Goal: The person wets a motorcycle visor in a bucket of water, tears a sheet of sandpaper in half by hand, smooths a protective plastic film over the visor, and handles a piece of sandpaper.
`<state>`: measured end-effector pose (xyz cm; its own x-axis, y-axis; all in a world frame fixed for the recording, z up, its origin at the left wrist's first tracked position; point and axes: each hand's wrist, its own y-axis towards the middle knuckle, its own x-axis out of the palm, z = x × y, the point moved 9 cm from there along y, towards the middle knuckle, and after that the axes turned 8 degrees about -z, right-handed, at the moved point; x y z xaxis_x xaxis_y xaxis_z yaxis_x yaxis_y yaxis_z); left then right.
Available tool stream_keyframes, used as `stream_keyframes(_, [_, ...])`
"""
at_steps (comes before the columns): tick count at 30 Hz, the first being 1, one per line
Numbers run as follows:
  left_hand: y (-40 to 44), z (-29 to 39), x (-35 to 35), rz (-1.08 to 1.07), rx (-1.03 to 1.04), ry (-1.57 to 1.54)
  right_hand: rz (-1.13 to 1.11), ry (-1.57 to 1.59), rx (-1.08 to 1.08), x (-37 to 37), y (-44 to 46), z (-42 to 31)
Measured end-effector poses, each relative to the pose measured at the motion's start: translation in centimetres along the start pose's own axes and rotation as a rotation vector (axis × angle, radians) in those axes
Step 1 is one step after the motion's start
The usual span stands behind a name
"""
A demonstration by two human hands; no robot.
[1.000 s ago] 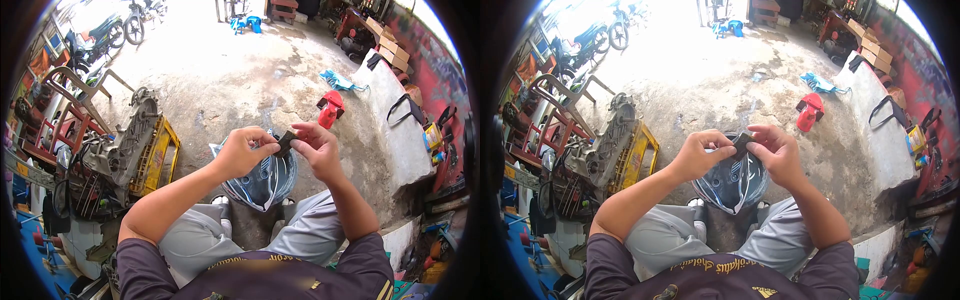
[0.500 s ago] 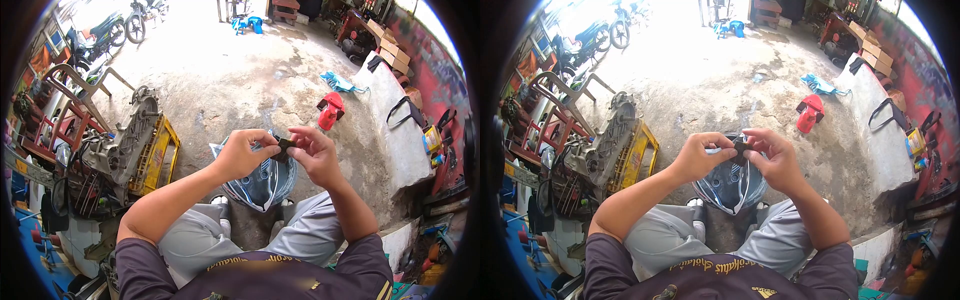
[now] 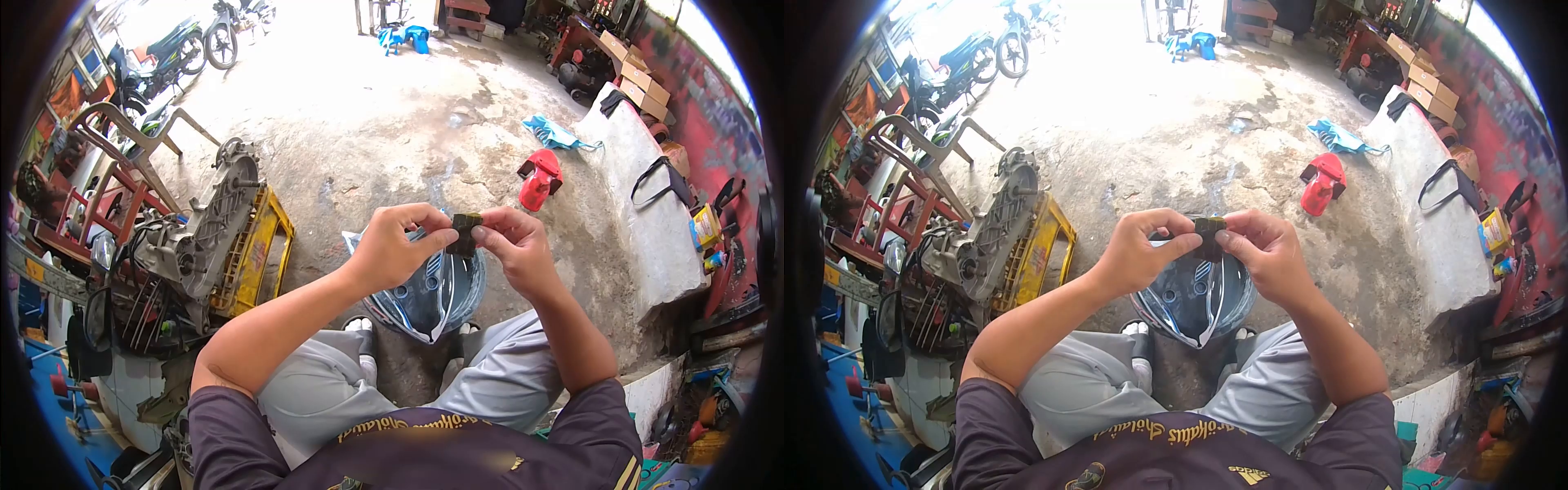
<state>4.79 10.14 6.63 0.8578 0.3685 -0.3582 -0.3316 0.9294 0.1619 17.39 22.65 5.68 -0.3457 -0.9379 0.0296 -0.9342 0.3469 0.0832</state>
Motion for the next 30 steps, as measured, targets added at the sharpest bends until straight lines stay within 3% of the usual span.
stream_keyframes(17, [0.0,0.0,-0.5,0.079,0.041,-0.026,0.031,-0.028,-0.008,0.4,0.0,0.4])
stream_keyframes(27, [0.1,-0.8,0.3,-0.030,0.002,-0.107,0.044,0.013,-0.131,0.2,-0.3,0.2])
stream_keyframes(30, [0.2,-1.7,0.9,-0.100,-0.055,-0.160,0.044,-0.162,-0.229,0.3,-0.5,-1.1])
